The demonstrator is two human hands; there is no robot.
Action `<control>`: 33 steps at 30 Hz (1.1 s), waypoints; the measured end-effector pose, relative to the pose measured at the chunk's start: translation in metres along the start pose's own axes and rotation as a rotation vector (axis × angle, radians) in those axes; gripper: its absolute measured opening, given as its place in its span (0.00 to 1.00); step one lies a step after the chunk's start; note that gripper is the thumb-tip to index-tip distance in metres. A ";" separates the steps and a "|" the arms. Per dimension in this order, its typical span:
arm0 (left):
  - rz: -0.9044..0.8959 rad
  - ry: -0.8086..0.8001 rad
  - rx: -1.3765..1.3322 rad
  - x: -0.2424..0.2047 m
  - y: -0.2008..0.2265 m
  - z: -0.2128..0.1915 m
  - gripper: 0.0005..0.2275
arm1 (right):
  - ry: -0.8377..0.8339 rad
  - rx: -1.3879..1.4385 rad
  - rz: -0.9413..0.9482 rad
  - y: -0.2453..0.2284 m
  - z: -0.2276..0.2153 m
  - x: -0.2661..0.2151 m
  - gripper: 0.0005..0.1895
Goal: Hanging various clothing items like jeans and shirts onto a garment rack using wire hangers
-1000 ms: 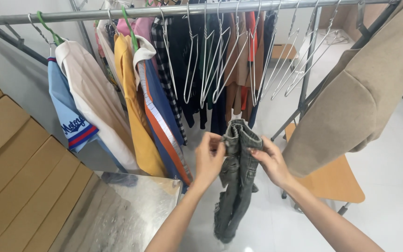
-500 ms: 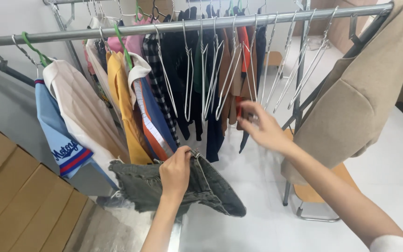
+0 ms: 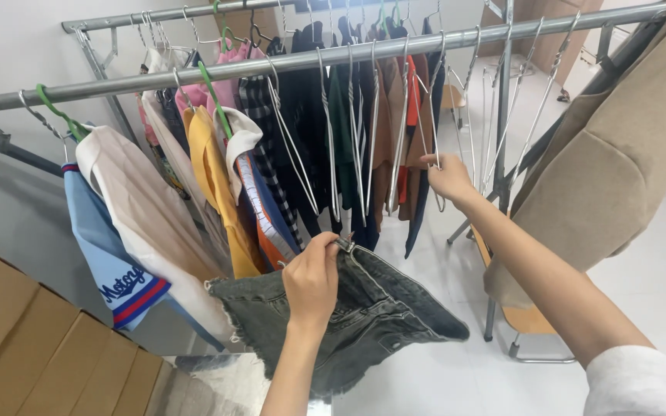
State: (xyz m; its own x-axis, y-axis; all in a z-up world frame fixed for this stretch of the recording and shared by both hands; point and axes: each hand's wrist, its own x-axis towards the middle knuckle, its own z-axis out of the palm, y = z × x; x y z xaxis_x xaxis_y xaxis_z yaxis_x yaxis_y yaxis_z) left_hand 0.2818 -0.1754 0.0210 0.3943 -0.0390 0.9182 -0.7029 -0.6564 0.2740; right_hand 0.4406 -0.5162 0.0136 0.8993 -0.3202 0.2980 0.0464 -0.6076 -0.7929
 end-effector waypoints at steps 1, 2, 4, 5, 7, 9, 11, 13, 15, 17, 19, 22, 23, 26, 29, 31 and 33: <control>0.000 0.001 -0.003 0.002 0.003 0.002 0.02 | 0.002 -0.002 0.001 -0.012 -0.004 -0.007 0.24; 0.018 -0.001 -0.017 0.004 0.006 0.005 0.02 | 0.022 0.093 0.003 -0.023 -0.008 -0.015 0.25; 0.035 0.000 -0.032 0.008 0.012 0.010 0.02 | 0.042 0.185 0.003 -0.044 -0.018 -0.023 0.26; 0.051 -0.002 -0.034 0.009 0.015 0.013 0.02 | 0.040 0.234 0.007 -0.054 -0.023 -0.025 0.26; 0.066 -0.003 -0.037 0.012 0.023 0.015 0.02 | 0.039 0.282 0.011 -0.079 -0.037 -0.036 0.27; 0.055 -0.003 -0.061 0.014 0.033 0.015 0.01 | 0.006 0.334 0.010 -0.108 -0.057 -0.055 0.29; 0.034 -0.033 -0.066 0.014 0.039 0.016 0.01 | -0.017 0.382 0.013 -0.100 -0.070 -0.064 0.30; 0.012 -0.062 -0.070 0.016 0.049 0.016 0.02 | -0.041 0.430 0.015 -0.094 -0.087 -0.080 0.31; 0.007 -0.070 -0.086 0.019 0.062 0.015 0.03 | -0.097 0.492 0.042 -0.089 -0.110 -0.102 0.31; 0.002 -0.074 -0.099 0.024 0.072 0.013 0.03 | -0.140 0.536 0.062 -0.075 -0.139 -0.130 0.32; -0.005 -0.080 -0.113 0.029 0.083 0.010 0.04 | -0.182 0.579 0.085 -0.060 -0.169 -0.158 0.32; -0.017 -0.099 -0.143 0.035 0.096 0.003 0.05 | -0.265 0.668 0.139 -0.036 -0.217 -0.202 0.34; -0.021 -0.110 -0.155 0.037 0.100 0.000 0.05 | -0.306 0.716 0.166 -0.029 -0.233 -0.216 0.35; -0.030 -0.133 -0.177 0.042 0.111 -0.009 0.06 | -0.391 0.813 0.222 -0.019 -0.273 -0.249 0.37; -0.095 -0.171 -0.238 0.052 0.119 -0.018 0.07 | -0.636 0.873 0.035 0.025 -0.312 -0.263 0.34; -0.161 -0.193 -0.289 0.058 0.123 -0.024 0.08 | -0.842 0.867 -0.180 0.047 -0.333 -0.271 0.30; -0.207 -0.176 -0.370 0.063 0.125 -0.030 0.13 | -0.956 0.695 -0.372 0.049 -0.350 -0.281 0.27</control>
State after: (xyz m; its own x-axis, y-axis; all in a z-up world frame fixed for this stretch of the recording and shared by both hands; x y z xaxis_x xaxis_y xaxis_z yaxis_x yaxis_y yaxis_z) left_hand 0.2007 -0.2370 0.1217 0.6210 -0.0836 0.7794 -0.7501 -0.3518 0.5599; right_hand 0.0382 -0.7105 0.0771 0.7250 0.6249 0.2896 0.3253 0.0600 -0.9437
